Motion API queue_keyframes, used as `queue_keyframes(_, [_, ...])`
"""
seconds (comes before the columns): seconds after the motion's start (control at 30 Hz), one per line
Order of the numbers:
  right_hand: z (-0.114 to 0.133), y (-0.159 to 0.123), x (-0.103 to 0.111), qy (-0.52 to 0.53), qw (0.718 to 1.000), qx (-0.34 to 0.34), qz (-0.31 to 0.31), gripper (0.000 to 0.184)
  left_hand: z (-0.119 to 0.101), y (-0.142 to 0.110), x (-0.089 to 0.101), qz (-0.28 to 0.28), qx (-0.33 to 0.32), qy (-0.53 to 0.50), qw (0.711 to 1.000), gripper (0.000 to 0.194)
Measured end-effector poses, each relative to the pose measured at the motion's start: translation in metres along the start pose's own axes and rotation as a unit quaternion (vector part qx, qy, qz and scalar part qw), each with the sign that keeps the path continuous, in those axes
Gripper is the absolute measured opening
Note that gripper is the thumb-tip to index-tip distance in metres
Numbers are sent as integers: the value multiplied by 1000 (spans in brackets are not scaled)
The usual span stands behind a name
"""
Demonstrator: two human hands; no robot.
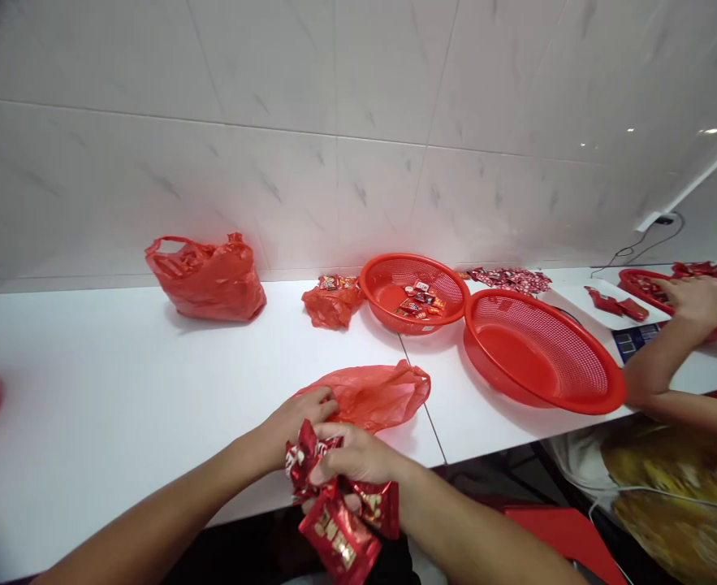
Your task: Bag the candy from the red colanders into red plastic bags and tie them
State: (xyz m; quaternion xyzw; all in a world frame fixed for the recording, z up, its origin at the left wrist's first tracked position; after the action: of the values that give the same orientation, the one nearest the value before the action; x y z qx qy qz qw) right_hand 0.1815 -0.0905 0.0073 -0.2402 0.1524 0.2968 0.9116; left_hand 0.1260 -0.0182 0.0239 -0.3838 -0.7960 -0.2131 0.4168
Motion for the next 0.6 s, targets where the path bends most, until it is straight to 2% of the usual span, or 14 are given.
queue_keyframes(0.1, [-16, 3, -24, 102, 994, 34, 19, 46, -12, -29, 2, -47, -81, 24, 995, 8])
queue_keyframes(0.13, [-16, 1, -30, 122, 991, 50, 33, 46, -17, -42, 5, -86, -114, 23, 990, 7])
queue_keyframes(0.2, [-16, -6, -37, 145, 984, 76, 67, 48, -23, -71, 13, -199, -156, 27, 967, 9])
queue_keyframes(0.27, [-19, -12, -37, 163, 979, 87, 85, 48, -14, -101, 20, -339, -120, 51, 932, 18])
queue_keyframes(0.33, [-25, -15, -30, 177, 977, 93, 73, 42, 11, -122, 23, -440, -11, 46, 897, 34])
queue_keyframes(0.37, [-30, -14, -27, 178, 978, 91, 60, 38, 28, -127, 20, -454, 54, 10, 889, 49])
queue_keyframes(0.43, [-40, -11, -21, 172, 980, 93, 30, 29, 61, -123, 7, -415, 164, -130, 886, 71])
queue_keyframes(0.47, [-44, -8, -19, 167, 981, 96, 19, 27, 72, -119, -1, -384, 200, -205, 878, 71])
queue_keyframes(0.5, [-48, -5, -18, 163, 982, 97, 10, 28, 78, -114, -6, -358, 221, -268, 867, 64])
queue_keyframes(0.6, [-58, 10, -14, 145, 985, 94, -23, 38, 69, -102, -4, -327, 216, -362, 846, 34])
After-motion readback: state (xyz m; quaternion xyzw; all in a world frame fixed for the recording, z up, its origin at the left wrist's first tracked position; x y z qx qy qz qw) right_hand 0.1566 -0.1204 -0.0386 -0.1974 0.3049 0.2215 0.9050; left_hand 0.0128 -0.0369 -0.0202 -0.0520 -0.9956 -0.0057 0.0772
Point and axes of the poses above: each hand's wrist, its own y-axis towards the middle knuckle, its own x-axis out of the back of the hand, z = x × y, the point moved 8 cm from there along y, towards the middle knuckle, and after that the axes turned 11 degrees about -y, right-handed, at the moved point
